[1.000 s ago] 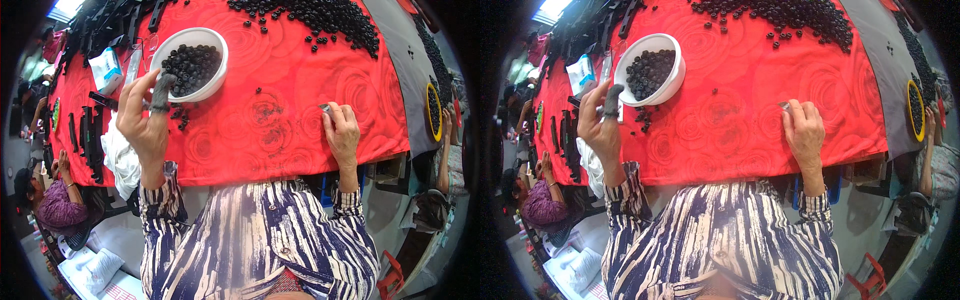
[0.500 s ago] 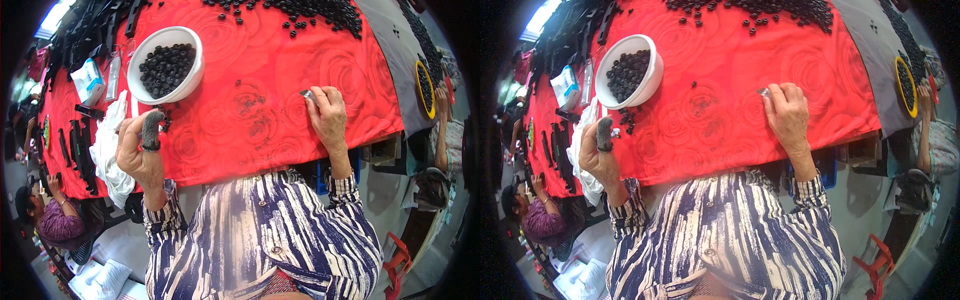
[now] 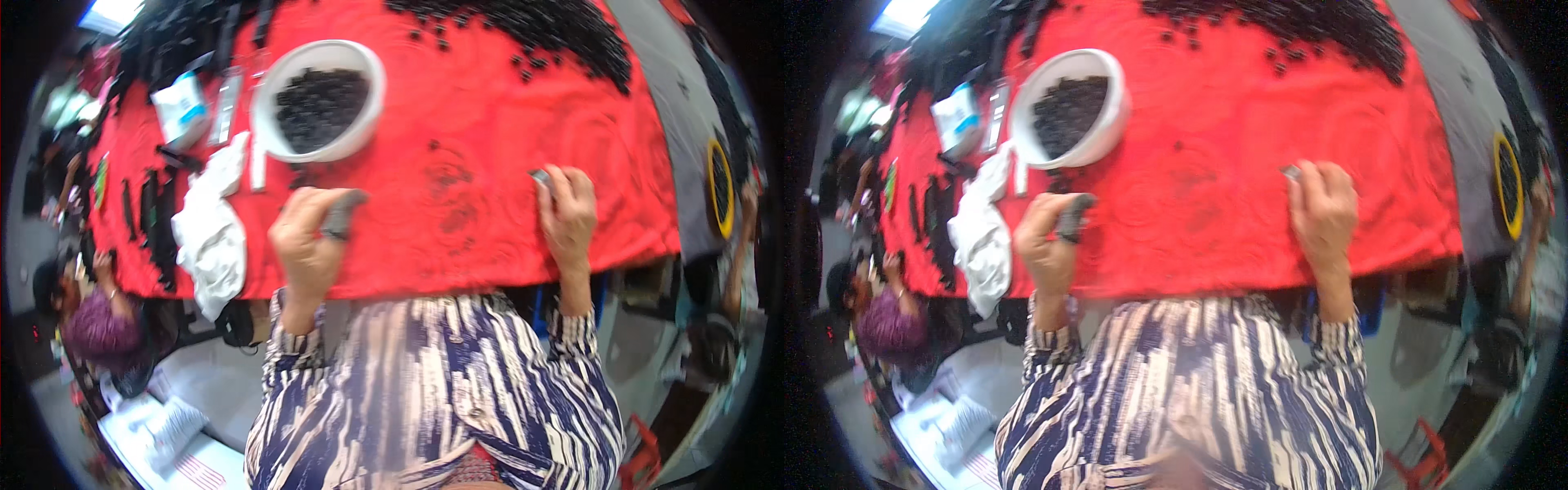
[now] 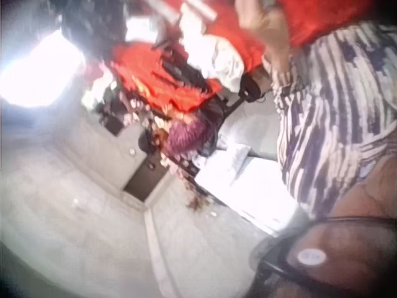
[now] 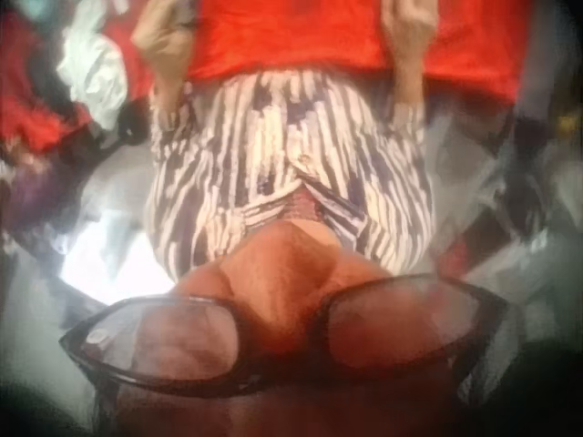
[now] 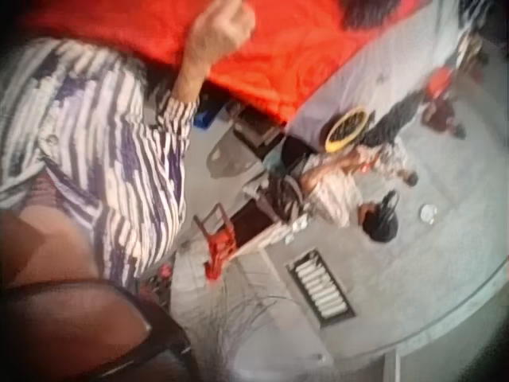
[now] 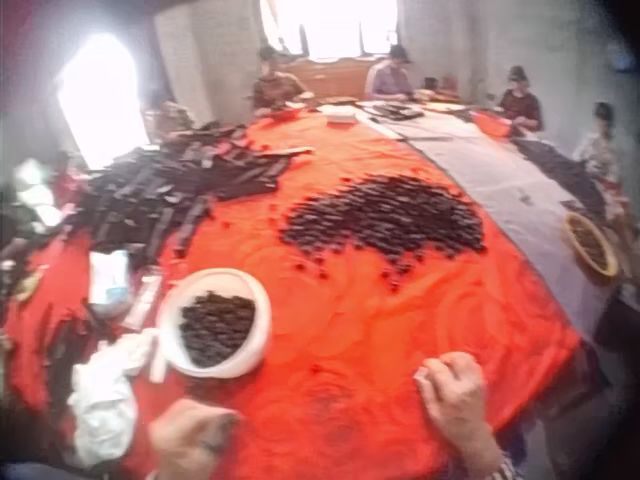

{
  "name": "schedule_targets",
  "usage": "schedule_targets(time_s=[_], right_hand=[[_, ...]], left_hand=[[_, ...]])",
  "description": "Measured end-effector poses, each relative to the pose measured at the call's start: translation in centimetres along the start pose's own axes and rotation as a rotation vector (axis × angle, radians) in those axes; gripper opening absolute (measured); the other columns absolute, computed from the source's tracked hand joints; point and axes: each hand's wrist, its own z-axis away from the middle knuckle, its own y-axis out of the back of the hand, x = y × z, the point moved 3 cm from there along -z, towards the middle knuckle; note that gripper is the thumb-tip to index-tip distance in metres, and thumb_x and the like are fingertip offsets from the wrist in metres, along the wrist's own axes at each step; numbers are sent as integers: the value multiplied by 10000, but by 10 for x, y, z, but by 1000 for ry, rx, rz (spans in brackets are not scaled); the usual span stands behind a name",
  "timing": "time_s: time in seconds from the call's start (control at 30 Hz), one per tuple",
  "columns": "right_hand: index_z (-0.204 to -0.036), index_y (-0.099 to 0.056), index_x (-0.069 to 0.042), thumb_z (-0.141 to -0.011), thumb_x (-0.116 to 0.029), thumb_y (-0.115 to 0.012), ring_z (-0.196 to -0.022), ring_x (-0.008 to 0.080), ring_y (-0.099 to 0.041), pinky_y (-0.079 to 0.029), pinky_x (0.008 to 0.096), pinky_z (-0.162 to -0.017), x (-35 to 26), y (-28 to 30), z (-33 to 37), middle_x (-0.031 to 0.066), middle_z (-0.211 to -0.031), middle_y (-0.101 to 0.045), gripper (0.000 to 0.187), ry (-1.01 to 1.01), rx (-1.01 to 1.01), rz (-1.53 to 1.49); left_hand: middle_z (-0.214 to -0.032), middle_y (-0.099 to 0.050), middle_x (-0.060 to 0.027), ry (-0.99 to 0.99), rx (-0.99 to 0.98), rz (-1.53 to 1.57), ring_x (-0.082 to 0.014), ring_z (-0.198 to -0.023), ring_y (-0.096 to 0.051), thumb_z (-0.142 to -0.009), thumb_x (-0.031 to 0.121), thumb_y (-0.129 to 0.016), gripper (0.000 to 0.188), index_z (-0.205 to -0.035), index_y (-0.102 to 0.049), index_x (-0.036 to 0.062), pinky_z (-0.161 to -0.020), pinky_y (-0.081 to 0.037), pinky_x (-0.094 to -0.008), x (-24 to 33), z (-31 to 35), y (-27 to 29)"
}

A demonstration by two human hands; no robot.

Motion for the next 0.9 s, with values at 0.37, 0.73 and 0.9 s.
schedule_targets(time_s=[0.37, 0.73, 0.9], right_hand=[[-1041, -595, -20, -787, -26, -635, -886, 301, -540, -442, 398, -775, -5, 2, -2, 133, -947, -541, 257, 47, -32, -115], [-1048, -600, -20, -801, -40, -630, -892, 300, -544, -445, 388, -771, -1, 7, 2, 133, -959, -545, 250, -32, -48, -84], [-1036, -619, -60, -776, -84, -657, -869, 274, -546, -439, 388, -734, -12, 13, -7, 101, -942, -553, 264, -16, -43, 37]], left_hand=[[-776, -635, -71, 88, 57, -3, -149, -677, -584, -767, -1, -676, 123, -886, -690, 25, -591, -453, -260, -19, 8, 21], [-810, -634, -79, 170, 101, -48, -148, -759, -636, -805, 5, -664, 114, -918, -660, -9, -668, -492, -242, -26, 7, 39], [-794, -646, -76, 105, -34, 93, -140, -712, -610, -778, 8, -676, 126, -904, -667, 9, -617, -471, -267, 3, 5, 17]])
